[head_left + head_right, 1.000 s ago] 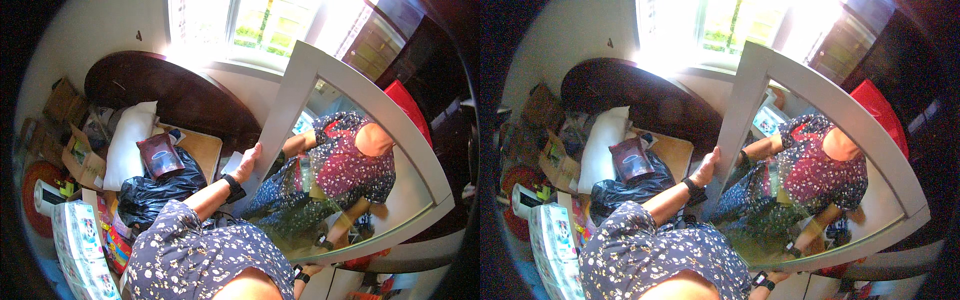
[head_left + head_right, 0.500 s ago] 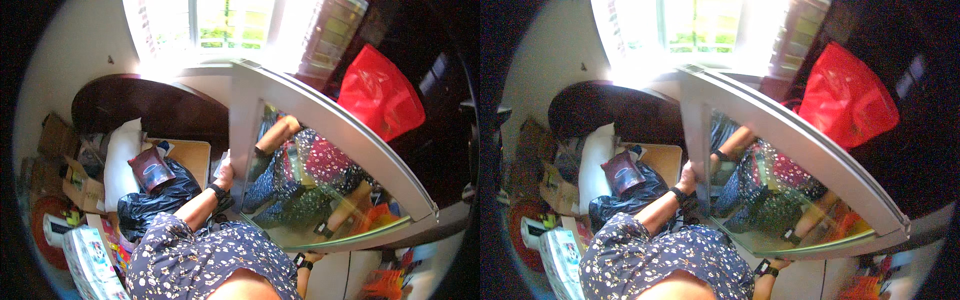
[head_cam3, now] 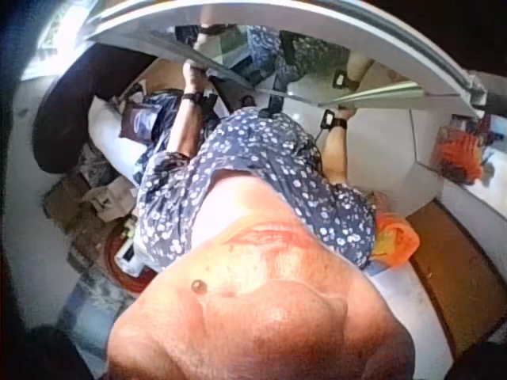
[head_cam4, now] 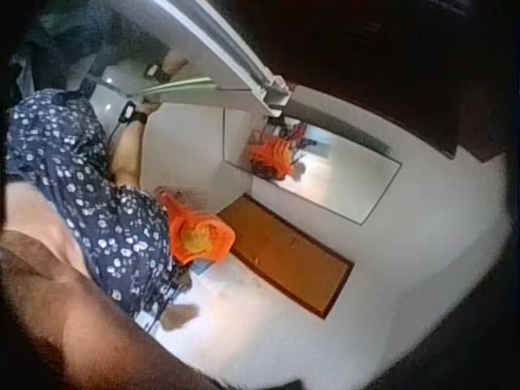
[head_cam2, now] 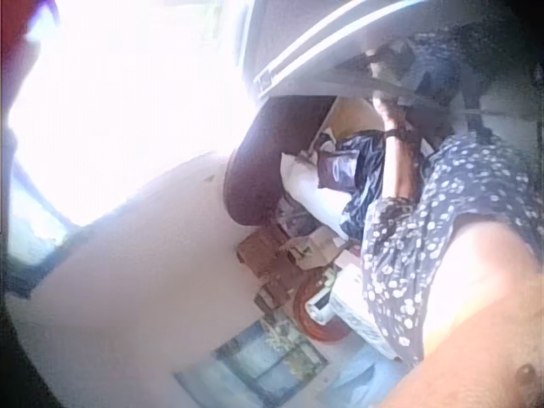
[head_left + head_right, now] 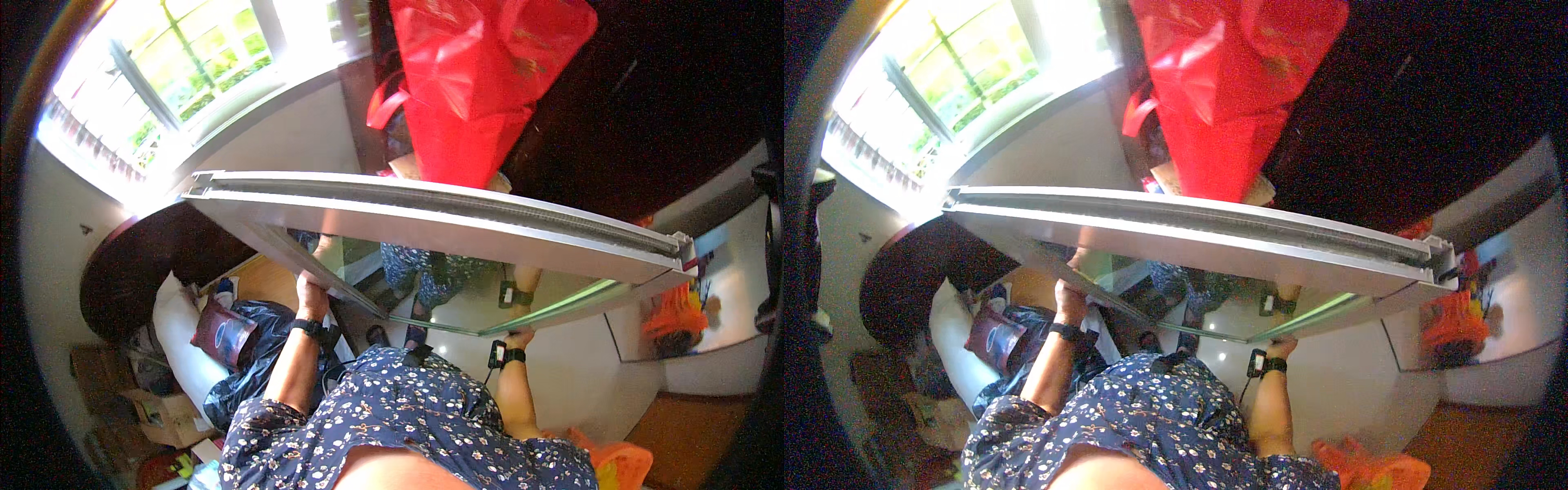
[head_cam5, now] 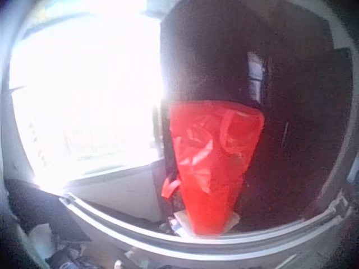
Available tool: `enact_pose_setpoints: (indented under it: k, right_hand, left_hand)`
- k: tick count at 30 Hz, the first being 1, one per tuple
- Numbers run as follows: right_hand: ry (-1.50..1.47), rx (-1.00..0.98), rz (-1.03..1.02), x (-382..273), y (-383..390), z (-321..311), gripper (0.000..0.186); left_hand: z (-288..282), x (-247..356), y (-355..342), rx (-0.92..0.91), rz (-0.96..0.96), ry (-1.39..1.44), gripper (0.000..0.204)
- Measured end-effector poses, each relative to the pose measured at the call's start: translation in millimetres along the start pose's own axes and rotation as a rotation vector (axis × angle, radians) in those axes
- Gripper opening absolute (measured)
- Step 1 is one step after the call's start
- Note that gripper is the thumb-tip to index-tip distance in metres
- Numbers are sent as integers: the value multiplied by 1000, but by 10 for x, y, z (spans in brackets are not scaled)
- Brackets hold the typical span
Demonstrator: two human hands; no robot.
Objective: The person removes a red pouch from a black plastic bag and places it inside the bag. They then lift a window pane, align it into the window frame, and secure it by pulling the blind cord.
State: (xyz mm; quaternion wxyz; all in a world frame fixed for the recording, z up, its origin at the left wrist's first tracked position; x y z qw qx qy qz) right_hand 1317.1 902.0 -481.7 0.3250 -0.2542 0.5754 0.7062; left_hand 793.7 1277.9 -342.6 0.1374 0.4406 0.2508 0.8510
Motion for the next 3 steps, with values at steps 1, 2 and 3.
enact_pose_setpoints:
  k: [1, 2, 3]
  right_hand:
    - [-14, 17, -51, -117, -69, 27, 40]
    - [4, -34, -92, -198, -126, 131, 43]
    - [56, -79, -123, -235, -118, 181, 43]
  left_hand:
    - [137, -64, -27, -66, 39, 14, 36]
    - [169, -128, -57, -57, 56, 14, 35]
    - [230, -134, -89, -130, 96, 38, 35]
Point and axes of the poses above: each hand's wrist, its own y-axis away from the middle knuckle, its own z-axis out of the palm, x = y × z, the point moved 9 cm from there along -y, towards the middle knuckle, and after that the axes turned 2 degrees about y, right-handed, at the moved point
